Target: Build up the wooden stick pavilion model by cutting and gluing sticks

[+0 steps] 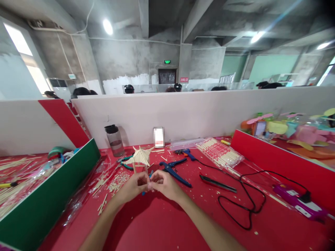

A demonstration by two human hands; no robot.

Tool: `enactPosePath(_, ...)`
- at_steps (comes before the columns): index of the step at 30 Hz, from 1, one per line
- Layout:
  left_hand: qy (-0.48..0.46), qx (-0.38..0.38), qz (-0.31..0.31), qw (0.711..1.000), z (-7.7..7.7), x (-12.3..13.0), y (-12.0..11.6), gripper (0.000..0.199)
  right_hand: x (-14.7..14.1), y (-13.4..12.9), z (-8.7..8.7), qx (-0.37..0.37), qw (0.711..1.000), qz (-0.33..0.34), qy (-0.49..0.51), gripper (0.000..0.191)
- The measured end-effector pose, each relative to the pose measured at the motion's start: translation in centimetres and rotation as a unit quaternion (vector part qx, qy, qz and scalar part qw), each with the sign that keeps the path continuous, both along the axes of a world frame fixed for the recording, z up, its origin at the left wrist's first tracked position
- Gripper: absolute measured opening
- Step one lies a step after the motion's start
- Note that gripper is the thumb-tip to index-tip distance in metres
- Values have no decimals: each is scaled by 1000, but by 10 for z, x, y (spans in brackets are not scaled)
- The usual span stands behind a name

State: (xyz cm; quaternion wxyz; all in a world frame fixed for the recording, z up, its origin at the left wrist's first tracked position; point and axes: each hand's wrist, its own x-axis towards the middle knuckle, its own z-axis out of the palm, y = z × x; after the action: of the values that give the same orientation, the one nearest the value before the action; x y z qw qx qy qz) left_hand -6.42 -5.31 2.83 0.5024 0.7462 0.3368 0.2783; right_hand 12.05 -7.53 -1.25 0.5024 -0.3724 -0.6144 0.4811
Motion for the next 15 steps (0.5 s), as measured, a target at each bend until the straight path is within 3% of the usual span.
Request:
enactPosePath(6,8,-22,-3,1000,0,5,-5,25,4,0,3,-7,1000,7,7,19)
enactPosePath(15,-10,37,-13,999,2,-8,3,24,3,-1,4,-27,998,59,21,18)
